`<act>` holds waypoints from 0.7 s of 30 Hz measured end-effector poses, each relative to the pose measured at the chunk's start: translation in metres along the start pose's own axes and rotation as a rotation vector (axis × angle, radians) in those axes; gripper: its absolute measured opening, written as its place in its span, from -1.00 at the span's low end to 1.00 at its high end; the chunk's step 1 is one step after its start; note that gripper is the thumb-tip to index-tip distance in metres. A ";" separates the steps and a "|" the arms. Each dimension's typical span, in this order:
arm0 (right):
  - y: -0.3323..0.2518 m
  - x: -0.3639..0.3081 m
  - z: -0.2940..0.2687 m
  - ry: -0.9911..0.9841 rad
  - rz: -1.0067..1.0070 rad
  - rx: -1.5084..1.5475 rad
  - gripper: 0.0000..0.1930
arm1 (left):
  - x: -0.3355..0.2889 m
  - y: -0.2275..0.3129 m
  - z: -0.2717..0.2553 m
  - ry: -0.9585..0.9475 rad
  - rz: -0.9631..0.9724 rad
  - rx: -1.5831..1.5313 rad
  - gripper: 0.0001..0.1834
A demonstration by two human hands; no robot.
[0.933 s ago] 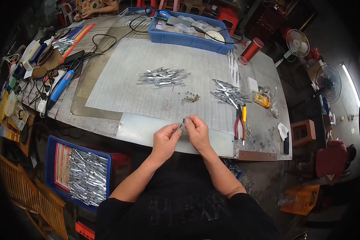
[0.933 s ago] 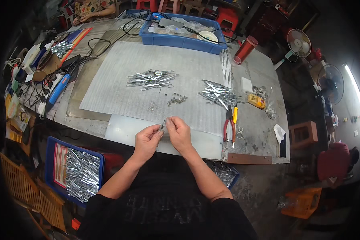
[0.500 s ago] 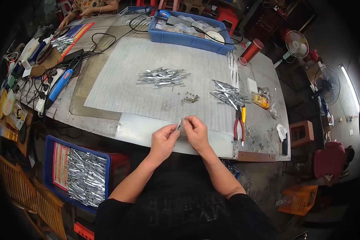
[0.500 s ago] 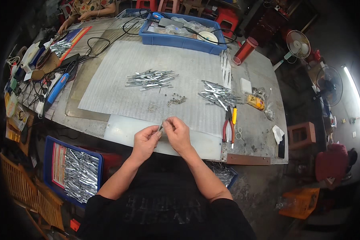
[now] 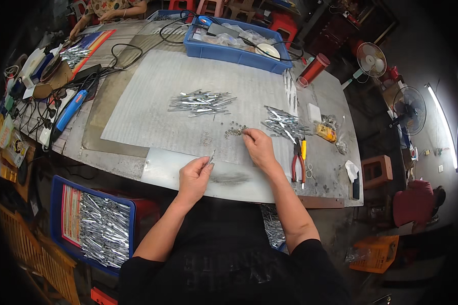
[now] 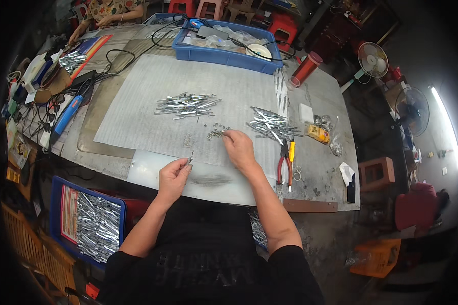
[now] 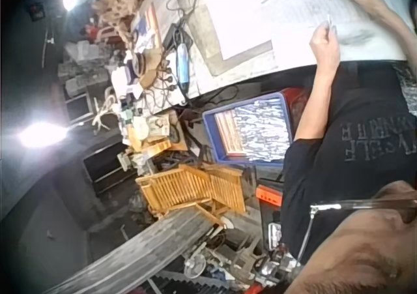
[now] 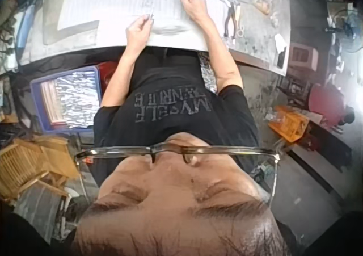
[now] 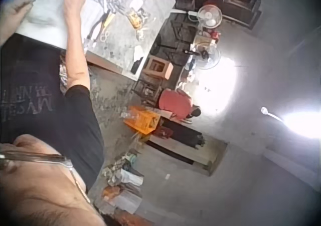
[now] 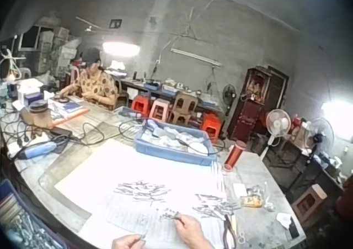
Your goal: The person assembles metal strips and small fasteners by hand, gathers a batch of assembled metal strips from the table and places them into a blue container, and assembles additional metal pieces.
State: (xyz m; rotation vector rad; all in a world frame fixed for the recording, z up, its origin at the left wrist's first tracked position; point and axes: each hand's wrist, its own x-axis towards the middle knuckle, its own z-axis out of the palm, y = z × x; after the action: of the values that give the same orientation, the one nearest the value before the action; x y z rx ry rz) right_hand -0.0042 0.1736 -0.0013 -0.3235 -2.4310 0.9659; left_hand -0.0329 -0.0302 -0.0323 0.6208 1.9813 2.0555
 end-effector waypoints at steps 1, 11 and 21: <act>0.003 0.002 0.003 -0.036 -0.062 -0.046 -0.85 | 0.000 0.001 0.000 0.006 0.019 0.020 -0.83; 0.002 0.017 0.026 -0.238 -0.212 -0.285 -0.88 | -0.001 0.003 -0.002 -0.015 0.050 0.056 -0.83; 0.001 0.020 0.038 -0.215 -0.244 -0.395 -0.90 | 0.000 0.004 -0.002 -0.022 0.079 0.064 -0.83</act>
State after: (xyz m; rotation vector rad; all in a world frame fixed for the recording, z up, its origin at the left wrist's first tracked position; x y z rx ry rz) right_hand -0.0415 0.1607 -0.0188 -0.0522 -2.7725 0.4298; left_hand -0.0331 -0.0322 -0.0284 0.7432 2.0483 2.0267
